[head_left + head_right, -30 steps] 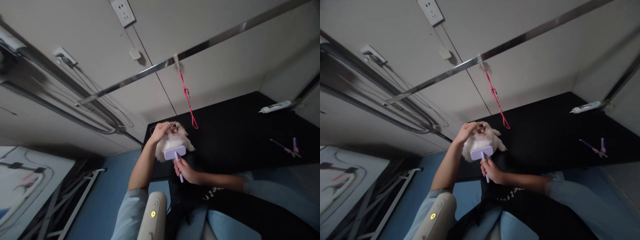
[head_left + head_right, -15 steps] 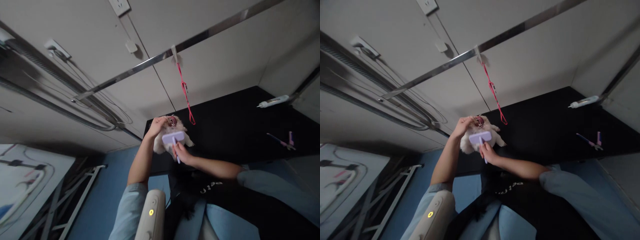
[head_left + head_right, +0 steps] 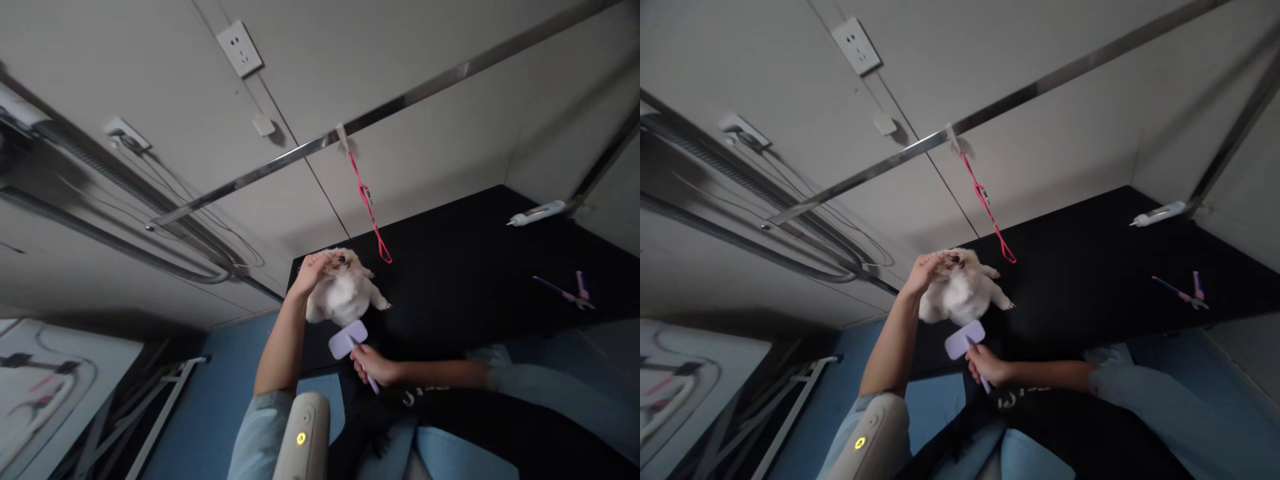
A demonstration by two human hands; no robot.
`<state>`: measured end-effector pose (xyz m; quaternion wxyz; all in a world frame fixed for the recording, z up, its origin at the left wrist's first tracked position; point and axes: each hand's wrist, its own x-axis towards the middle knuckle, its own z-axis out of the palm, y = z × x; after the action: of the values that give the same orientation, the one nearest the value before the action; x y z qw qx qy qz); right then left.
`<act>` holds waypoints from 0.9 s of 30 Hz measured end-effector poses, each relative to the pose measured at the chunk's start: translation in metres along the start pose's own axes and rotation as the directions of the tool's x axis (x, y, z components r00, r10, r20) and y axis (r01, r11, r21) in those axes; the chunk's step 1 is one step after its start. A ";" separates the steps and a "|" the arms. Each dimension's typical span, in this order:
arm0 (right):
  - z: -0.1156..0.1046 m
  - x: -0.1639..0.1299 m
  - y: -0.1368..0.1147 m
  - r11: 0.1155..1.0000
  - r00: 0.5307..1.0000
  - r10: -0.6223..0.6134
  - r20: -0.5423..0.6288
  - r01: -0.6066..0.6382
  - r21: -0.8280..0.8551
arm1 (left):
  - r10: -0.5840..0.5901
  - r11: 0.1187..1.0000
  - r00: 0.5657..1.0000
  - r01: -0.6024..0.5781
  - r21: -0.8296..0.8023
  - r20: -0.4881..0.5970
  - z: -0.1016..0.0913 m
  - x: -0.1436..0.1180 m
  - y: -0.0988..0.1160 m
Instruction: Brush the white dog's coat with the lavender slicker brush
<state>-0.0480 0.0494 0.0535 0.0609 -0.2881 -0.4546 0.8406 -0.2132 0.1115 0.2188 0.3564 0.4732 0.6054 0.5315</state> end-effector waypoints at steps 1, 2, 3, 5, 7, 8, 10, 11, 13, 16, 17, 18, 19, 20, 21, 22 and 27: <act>0.000 0.000 -0.002 0.999 0.998 -0.046 0.049 0.045 0.012 | 0.006 1.000 1.000 -0.006 -0.002 0.007 -0.001 -0.001 0.000; -0.001 0.002 -0.008 0.987 0.986 -0.159 0.051 0.157 0.029 | 0.012 1.000 1.000 -0.012 -0.005 0.008 -0.002 -0.001 0.001; -0.003 0.003 -0.016 0.956 0.957 -0.289 0.023 0.288 0.053 | 0.012 1.000 1.000 -0.012 -0.010 0.007 -0.003 -0.002 0.001; -0.006 0.007 -0.028 0.892 0.894 -0.443 -0.068 0.447 0.069 | 0.002 1.000 1.000 -0.002 -0.021 0.000 -0.004 -0.003 0.000; -0.007 0.006 -0.024 0.925 0.921 -0.376 -0.105 0.380 0.013 | -0.001 1.000 1.000 0.001 -0.020 0.002 -0.005 -0.004 -0.002; -0.007 0.004 -0.016 0.963 0.957 -0.270 -0.107 0.270 -0.014 | 0.005 1.000 1.000 -0.005 -0.016 0.004 -0.006 -0.005 -0.002; -0.005 -0.002 -0.001 0.999 0.999 -0.027 -0.023 0.026 -0.028 | 0.026 1.000 1.000 -0.026 -0.006 0.004 -0.007 -0.005 -0.003; -0.005 -0.004 0.001 0.999 1.000 -0.008 0.020 0.009 -0.039 | 0.035 0.999 0.999 -0.035 -0.003 0.004 -0.008 -0.006 -0.003; -0.006 -0.005 -0.010 0.985 0.981 -0.168 0.099 0.171 -0.025 | 0.038 0.999 0.999 -0.038 -0.007 -0.001 -0.010 -0.006 -0.003; -0.010 -0.001 -0.038 0.897 0.897 -0.442 -0.012 0.442 0.018 | 0.017 1.000 1.000 -0.017 -0.021 -0.016 -0.012 -0.008 -0.004; -0.012 0.000 -0.041 0.900 0.898 -0.436 -0.056 0.436 0.001 | 0.013 1.000 1.000 -0.013 -0.025 -0.020 -0.012 -0.009 -0.004; -0.012 0.000 -0.038 0.921 0.916 -0.390 -0.090 0.390 -0.017 | 0.010 1.000 1.000 -0.010 -0.029 -0.020 -0.013 -0.010 -0.004; -0.012 -0.001 -0.031 0.958 0.955 -0.285 -0.086 0.284 -0.026 | 0.004 0.999 1.000 -0.005 -0.033 -0.015 -0.013 -0.011 -0.005; -0.011 -0.003 -0.023 0.987 0.985 -0.161 -0.068 0.159 -0.025 | -0.002 0.999 1.000 0.002 -0.039 -0.010 -0.014 -0.011 -0.005; -0.010 -0.005 -0.015 0.999 0.999 -0.045 -0.005 0.045 -0.030 | -0.009 0.999 1.000 0.009 -0.048 -0.008 -0.014 -0.012 -0.005; -0.009 -0.007 -0.011 0.999 0.999 0.014 0.053 -0.012 -0.033 | -0.017 0.998 1.000 0.017 -0.058 -0.007 -0.014 -0.012 -0.005; -0.014 -0.001 -0.040 0.912 0.912 -0.409 0.036 0.408 0.029 | -0.024 0.993 0.998 0.018 -0.118 -0.050 -0.018 -0.013 -0.006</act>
<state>-0.0458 0.0829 0.0801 0.2289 -0.1684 -0.4971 0.8199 -0.2272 0.0933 0.2151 0.3738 0.4311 0.5869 0.5745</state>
